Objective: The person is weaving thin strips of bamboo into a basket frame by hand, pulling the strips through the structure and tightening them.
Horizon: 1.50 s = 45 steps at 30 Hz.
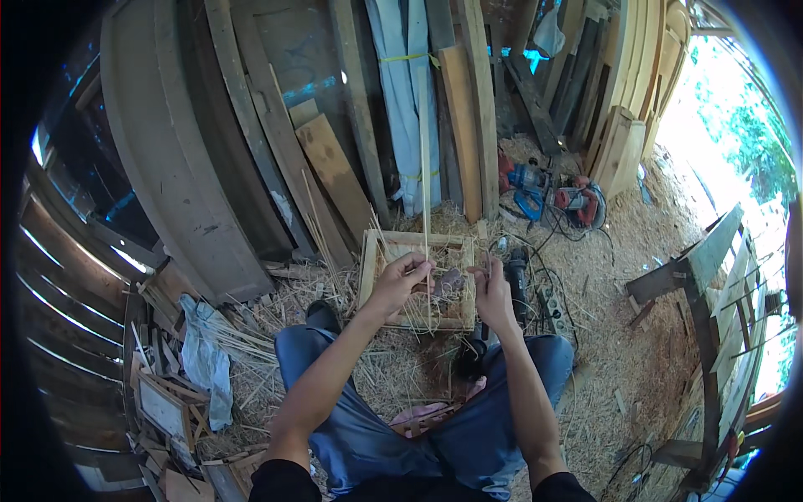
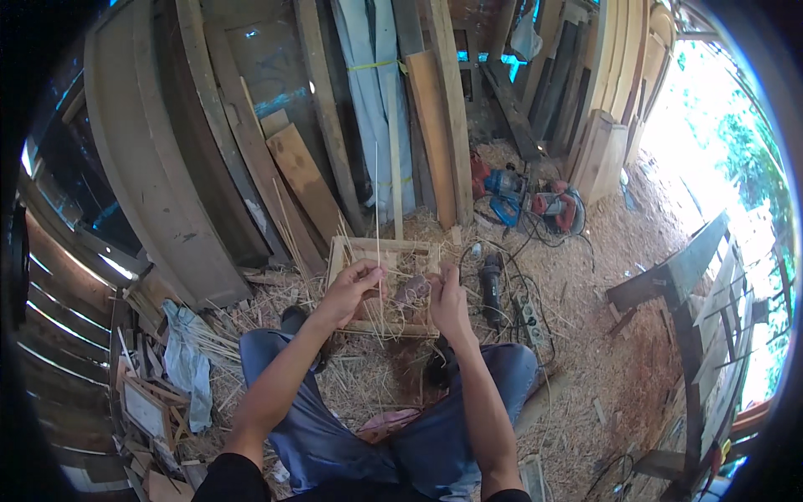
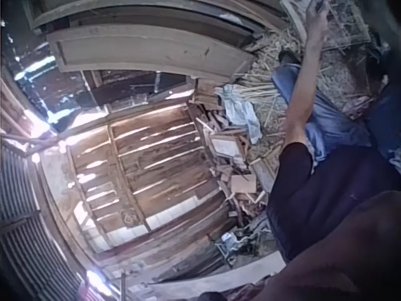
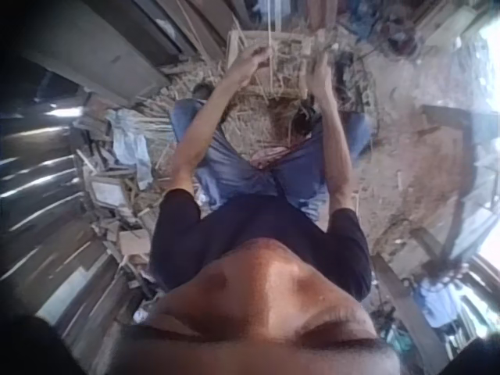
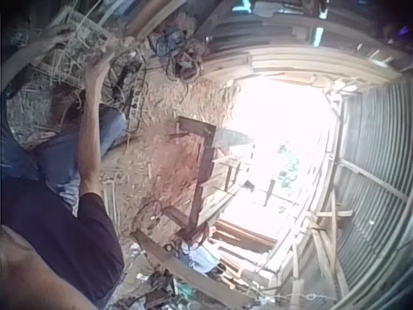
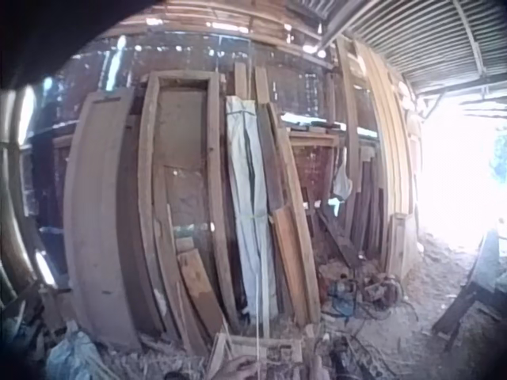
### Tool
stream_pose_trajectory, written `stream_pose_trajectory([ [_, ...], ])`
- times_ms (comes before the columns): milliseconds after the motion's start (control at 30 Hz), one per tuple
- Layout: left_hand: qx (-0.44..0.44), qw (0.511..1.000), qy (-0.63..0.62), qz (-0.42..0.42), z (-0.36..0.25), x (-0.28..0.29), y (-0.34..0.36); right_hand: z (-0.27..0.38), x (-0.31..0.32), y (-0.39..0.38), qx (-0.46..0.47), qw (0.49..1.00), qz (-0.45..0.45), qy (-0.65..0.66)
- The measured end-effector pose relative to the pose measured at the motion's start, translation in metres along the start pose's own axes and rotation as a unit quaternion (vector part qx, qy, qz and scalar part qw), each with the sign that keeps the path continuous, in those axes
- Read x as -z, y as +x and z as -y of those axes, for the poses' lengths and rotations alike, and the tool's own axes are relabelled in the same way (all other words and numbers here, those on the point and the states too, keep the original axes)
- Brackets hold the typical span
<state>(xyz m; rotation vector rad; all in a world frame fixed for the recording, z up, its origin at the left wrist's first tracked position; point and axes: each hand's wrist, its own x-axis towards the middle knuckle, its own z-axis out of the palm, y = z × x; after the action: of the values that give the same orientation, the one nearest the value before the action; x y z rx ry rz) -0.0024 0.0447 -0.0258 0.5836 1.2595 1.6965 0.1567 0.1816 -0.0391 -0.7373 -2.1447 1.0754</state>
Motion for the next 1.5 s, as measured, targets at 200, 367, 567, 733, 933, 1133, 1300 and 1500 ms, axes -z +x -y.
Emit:
stream_pose_trajectory([
  [200,-0.065,0.997,-0.012,-0.034,-0.004,-0.011,0.011,0.022,0.0,0.002,0.032,0.995,0.048,0.079],
  [367,-0.052,0.998,-0.009,-0.027,-0.004,-0.006,0.013,0.038,-0.01,-0.011,-0.027,0.99,0.137,0.002],
  [567,-0.126,0.986,0.01,-0.113,-0.037,0.023,0.016,0.022,0.0,-0.014,-0.043,0.985,0.162,-0.028],
  [733,-0.211,0.959,-0.034,-0.184,-0.066,0.068,0.012,0.017,0.007,-0.016,-0.066,0.98,0.177,-0.062],
  [933,-0.281,0.934,-0.071,-0.208,-0.076,0.067,0.01,-0.005,0.007,-0.015,-0.03,0.992,0.114,-0.046],
  [1133,-0.183,0.969,-0.031,-0.161,-0.075,0.089,0.008,0.0,0.045,0.014,-0.115,0.981,-0.048,0.146],
  [1300,-0.039,0.959,0.281,0.014,-0.069,0.061,-0.006,-0.009,0.081,0.021,-0.148,0.918,-0.165,0.328],
  [1500,-0.044,0.845,0.524,0.095,-0.019,0.019,-0.002,0.003,0.063,0.018,-0.031,0.96,-0.242,0.135],
])
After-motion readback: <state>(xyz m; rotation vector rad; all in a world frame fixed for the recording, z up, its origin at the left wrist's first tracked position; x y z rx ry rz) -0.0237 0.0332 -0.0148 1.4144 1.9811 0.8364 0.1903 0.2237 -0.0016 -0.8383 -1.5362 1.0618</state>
